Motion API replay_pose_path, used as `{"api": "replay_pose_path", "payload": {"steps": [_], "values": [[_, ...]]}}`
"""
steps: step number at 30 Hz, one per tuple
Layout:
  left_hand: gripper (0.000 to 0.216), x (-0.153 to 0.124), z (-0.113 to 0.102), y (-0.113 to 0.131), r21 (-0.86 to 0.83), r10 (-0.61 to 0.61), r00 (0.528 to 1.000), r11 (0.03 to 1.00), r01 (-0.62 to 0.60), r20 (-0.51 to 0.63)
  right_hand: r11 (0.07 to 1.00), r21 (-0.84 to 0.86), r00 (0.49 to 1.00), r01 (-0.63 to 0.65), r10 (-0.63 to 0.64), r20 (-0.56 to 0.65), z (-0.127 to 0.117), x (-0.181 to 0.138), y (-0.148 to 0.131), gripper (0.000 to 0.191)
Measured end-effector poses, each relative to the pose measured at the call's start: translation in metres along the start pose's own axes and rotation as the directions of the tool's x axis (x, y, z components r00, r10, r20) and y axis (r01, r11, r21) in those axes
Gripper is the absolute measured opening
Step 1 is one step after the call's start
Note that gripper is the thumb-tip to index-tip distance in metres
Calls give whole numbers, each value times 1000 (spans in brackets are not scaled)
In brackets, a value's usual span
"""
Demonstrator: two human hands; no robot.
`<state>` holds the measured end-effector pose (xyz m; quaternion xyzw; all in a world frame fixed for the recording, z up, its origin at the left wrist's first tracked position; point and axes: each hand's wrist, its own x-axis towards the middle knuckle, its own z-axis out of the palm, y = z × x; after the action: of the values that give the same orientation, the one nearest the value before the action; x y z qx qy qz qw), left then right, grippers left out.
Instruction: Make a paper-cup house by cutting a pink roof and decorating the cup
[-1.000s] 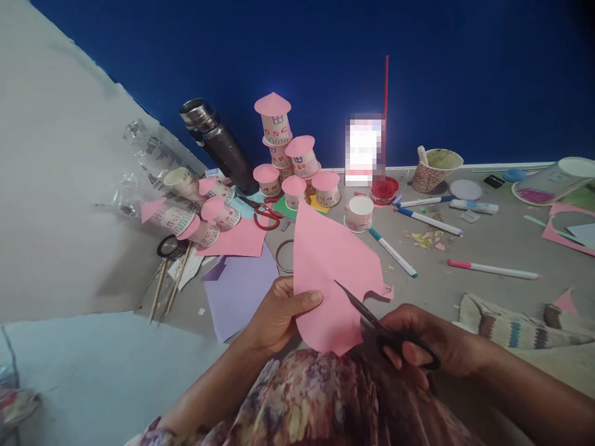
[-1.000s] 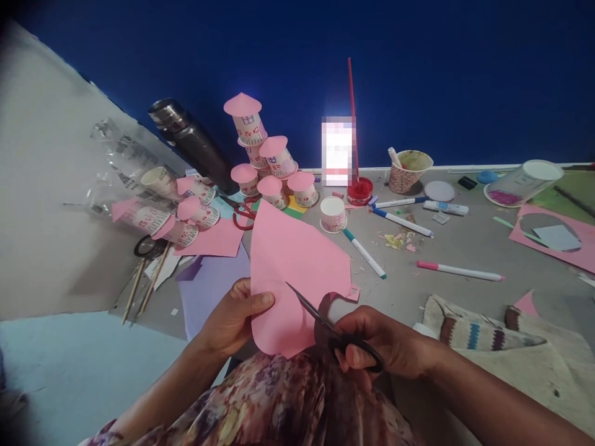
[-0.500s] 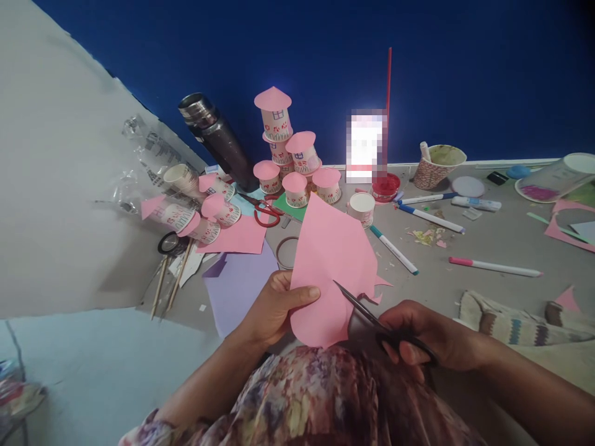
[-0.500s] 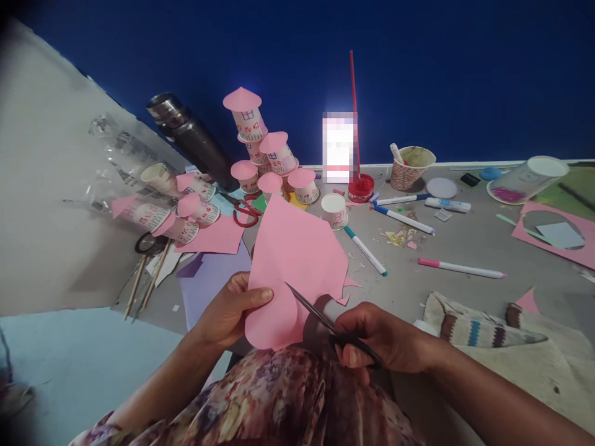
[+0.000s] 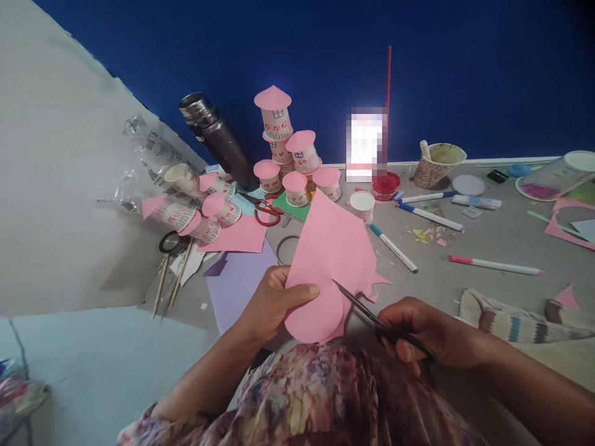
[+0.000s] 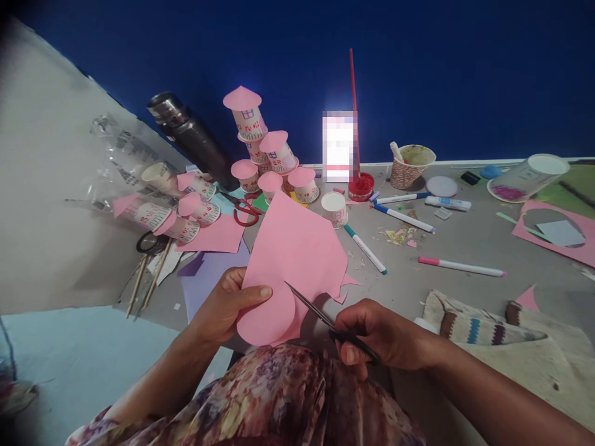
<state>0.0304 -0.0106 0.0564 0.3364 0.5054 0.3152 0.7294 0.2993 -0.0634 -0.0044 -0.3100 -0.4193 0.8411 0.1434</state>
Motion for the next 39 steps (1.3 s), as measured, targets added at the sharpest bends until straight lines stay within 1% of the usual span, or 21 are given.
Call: {"api": "replay_pose_path", "payload": {"steps": [6,9,12,20,26,31,36,39], "values": [[34,-1,-2,2,41,8,1000,999,-7,-18,1000,-5,1000,11,-11,-14,-2,0,5,61],[33,-2,-2,2,78,22,1000,997,-20,-21,1000,-3,1000,21,-21,-5,-2,0,4,65],[33,-3,-3,3,126,34,999,992,-32,-17,1000,-13,1000,6,-6,-7,-1,0,1,64],[34,-2,-10,4,297,32,999,954,-43,41,998,-41,998,-54,52,-38,3,-1,-4,61],[34,0,-13,6,369,35,997,928,-57,66,997,-69,999,-22,19,-39,1,0,-1,61],[35,-1,-12,9,384,46,996,921,-70,73,997,-78,999,17,-19,-27,1,-1,0,62],[35,-1,-10,12,428,20,994,902,-63,105,996,-63,997,-61,57,-58,4,-1,-4,62],[34,0,-9,13,452,5,991,889,-66,135,996,-63,997,-62,58,-58,5,-1,-6,61]]}}
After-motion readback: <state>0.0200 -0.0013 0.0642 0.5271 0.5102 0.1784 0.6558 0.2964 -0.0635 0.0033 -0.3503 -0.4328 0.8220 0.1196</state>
